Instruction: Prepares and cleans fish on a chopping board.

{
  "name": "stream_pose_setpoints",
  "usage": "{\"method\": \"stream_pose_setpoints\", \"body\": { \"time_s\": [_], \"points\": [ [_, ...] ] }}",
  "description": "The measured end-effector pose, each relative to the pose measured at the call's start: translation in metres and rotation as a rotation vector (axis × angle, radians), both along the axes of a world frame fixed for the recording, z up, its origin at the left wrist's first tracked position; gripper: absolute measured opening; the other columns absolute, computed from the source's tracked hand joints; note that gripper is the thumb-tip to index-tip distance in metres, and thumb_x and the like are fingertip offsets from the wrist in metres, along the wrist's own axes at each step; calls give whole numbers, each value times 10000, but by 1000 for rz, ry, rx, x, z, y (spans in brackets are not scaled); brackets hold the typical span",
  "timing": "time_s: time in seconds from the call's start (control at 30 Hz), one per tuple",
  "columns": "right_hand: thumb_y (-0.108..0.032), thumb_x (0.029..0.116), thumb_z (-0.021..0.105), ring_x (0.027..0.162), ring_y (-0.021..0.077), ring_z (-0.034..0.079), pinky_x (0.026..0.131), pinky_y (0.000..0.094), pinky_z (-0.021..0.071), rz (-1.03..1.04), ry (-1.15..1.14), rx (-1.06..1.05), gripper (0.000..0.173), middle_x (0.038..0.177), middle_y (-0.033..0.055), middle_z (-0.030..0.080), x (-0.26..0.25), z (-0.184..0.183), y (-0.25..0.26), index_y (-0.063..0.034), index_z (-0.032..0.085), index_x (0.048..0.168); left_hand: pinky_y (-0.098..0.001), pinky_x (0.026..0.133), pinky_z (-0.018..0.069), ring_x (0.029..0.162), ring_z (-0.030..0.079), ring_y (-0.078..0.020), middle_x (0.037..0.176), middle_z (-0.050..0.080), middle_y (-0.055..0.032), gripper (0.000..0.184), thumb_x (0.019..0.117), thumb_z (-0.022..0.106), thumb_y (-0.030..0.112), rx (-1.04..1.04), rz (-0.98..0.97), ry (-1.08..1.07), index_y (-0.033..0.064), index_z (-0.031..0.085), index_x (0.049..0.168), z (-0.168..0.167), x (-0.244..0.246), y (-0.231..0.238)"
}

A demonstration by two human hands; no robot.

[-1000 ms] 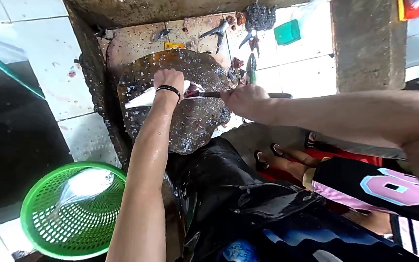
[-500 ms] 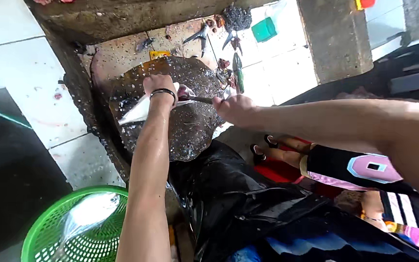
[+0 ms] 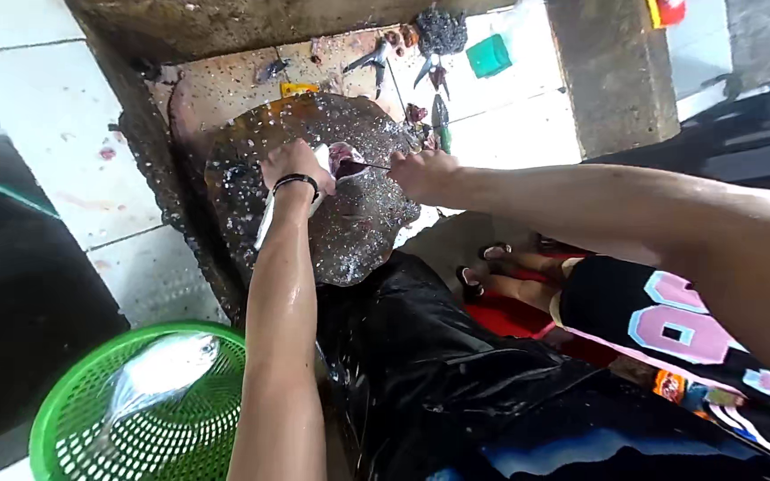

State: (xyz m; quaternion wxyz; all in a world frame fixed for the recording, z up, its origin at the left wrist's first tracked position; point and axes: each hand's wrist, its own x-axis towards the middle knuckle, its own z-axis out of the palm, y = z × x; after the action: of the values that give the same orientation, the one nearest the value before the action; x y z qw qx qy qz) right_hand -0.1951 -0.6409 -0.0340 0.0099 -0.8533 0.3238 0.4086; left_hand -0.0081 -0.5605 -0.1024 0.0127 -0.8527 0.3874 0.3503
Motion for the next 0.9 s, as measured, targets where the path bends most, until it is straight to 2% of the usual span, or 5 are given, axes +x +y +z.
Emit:
{"method": "stream_pose_setpoints", "body": {
  "time_s": [0.33,0.53,0.7,0.83,0.9],
  "points": [
    [-373,1103,396,988,468,694,770,653,568,-108,-220,150,429,1092,265,666,-33,-24,-22,-12,579,1244,-679,898,504,1133,648,-418,1129,711,-203,665,581,912,532,57,158,-73,48,735,1000,3,-11,-1],
    [-445,1081,438,1059,411,684,900,625,540,-434,-459,432,520,1147,263,672,-40,-38,-32,16,613,1246,-697,960,484,1181,632,-430,1217,690,-222,736,667,870,531,-39,375,-158,89,694,1228,-4,-18,15],
    [-504,1085,409,619,205,619,624,401,557,-667,-425,612,543,796,111,621,-59,-23,-38,-9,607,1187,-671,876,528,1101,667,-426,1140,713,-212,580,654,910,399,49,265,-312,70,725,1095,31,-60,-10],
    [-378,1079,454,1167,448,645,954,686,499,-195,-441,356,478,1255,275,656,-60,0,-36,15,615,1300,-659,882,531,1138,666,-394,1199,704,-197,706,622,895,505,166,197,-327,74,717,1151,22,-46,-10],
    [-224,1052,504,1148,516,632,893,724,501,-11,-450,229,381,1242,302,650,-59,9,-31,-9,571,1359,-682,880,521,1138,661,-410,1195,701,-215,702,619,905,499,177,178,-270,59,720,1134,17,-42,-2]
  ]
}}
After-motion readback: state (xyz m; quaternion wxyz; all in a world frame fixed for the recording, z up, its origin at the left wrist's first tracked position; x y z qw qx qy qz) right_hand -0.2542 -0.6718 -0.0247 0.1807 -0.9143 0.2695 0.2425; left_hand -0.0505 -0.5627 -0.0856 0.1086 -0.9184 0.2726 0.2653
